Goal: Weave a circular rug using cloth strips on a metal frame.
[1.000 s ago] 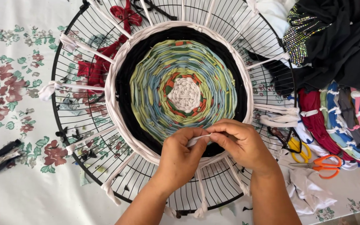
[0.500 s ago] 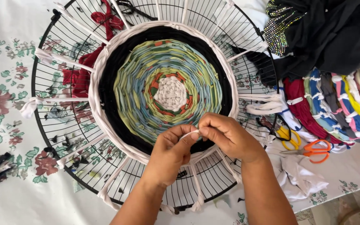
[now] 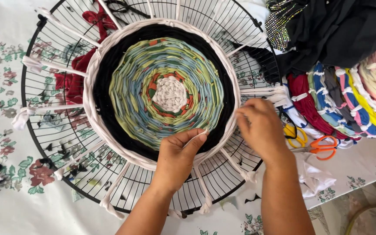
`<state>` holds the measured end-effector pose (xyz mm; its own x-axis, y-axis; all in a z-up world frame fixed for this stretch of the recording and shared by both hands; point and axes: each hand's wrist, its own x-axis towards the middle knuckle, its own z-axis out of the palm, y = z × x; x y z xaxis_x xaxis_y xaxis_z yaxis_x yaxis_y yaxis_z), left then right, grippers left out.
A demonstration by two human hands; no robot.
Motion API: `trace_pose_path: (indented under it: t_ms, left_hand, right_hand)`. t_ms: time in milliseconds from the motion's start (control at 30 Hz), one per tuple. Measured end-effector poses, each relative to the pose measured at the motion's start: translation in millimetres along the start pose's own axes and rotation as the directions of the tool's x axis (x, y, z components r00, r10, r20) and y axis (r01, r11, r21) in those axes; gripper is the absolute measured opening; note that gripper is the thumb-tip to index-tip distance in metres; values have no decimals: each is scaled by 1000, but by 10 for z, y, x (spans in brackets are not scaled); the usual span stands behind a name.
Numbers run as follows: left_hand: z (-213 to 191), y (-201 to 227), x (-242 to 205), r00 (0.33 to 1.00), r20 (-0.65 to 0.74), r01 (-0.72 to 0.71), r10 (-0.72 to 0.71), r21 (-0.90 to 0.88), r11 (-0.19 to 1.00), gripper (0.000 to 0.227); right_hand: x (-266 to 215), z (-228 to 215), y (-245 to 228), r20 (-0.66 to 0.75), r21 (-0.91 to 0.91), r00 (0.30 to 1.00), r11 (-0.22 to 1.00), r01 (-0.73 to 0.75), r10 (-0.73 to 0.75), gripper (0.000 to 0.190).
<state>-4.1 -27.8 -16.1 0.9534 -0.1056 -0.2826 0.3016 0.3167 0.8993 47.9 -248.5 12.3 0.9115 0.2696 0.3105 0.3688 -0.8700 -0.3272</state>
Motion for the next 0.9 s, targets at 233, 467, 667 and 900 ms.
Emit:
trace_pose_path:
  t_ms: [233,467,667,900]
  left_hand:
    - [-63,-85,72,996,-65,56,-63,-110,992,28]
    - [-101,-148,85,996,-29,69,-78,-254,965,35]
    - [-165,177,106,990,-28,96,-138,-583,806,42]
    - [-242,-15,156,992,-9,94,-125,-602,793,52]
  right_hand:
    - [-43,140,339,35,-458,999,889,23,-8,14]
    - [29,12,-187,-258,133,964,991,-31,65,13]
    - [19,213,-1008,34,683,974,716,142,-225,8]
    - [-38,336,-907,230,808,968,573,-135,-96,15]
